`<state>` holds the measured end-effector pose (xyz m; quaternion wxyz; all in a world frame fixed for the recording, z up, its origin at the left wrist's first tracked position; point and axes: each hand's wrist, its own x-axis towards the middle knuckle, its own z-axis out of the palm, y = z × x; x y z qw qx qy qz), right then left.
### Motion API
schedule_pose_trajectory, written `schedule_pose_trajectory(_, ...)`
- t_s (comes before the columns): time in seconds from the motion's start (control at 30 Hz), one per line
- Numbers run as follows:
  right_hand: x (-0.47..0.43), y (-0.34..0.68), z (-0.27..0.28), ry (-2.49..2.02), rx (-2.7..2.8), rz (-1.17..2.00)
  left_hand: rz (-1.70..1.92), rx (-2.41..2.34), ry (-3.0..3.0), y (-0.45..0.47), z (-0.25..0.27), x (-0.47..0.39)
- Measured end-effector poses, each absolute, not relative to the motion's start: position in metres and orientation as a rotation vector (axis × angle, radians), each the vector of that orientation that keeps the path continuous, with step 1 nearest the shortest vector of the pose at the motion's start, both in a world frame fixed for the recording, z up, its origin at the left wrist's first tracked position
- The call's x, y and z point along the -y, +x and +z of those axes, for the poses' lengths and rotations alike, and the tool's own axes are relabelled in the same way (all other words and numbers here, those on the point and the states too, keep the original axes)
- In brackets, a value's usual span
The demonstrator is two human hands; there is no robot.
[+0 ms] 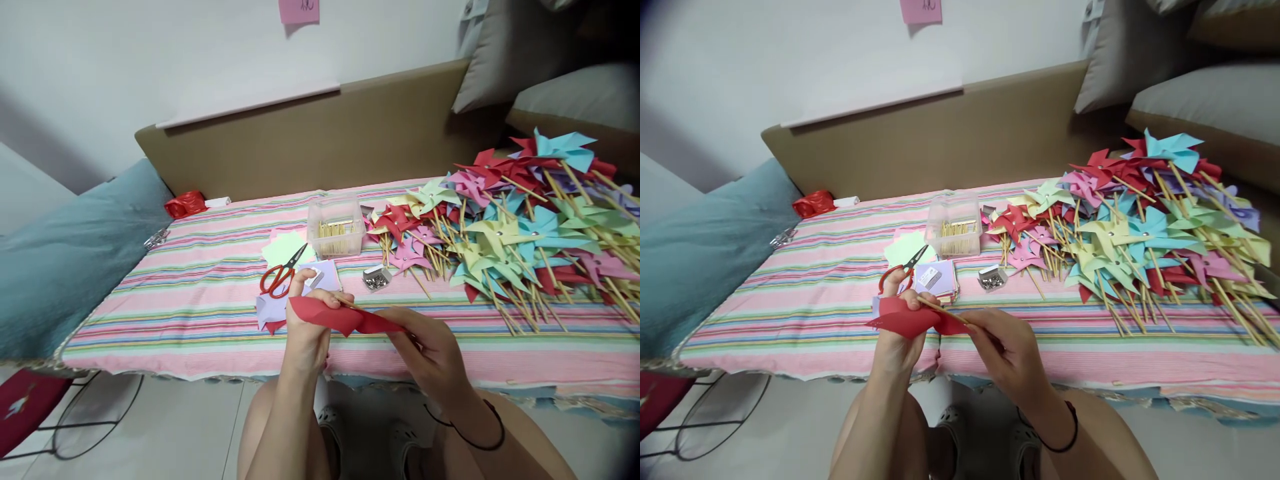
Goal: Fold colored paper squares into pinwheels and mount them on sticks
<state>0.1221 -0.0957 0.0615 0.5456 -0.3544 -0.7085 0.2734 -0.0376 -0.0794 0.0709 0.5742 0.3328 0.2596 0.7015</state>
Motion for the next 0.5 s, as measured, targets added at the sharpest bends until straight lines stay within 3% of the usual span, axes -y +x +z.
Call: schedule_pose_trajectory(0.5,0.0947,0.1222,0.0621,-0.799,1.736,0.626,1.679,-0.56,0.775,-0.04,0.0685,0.0778)
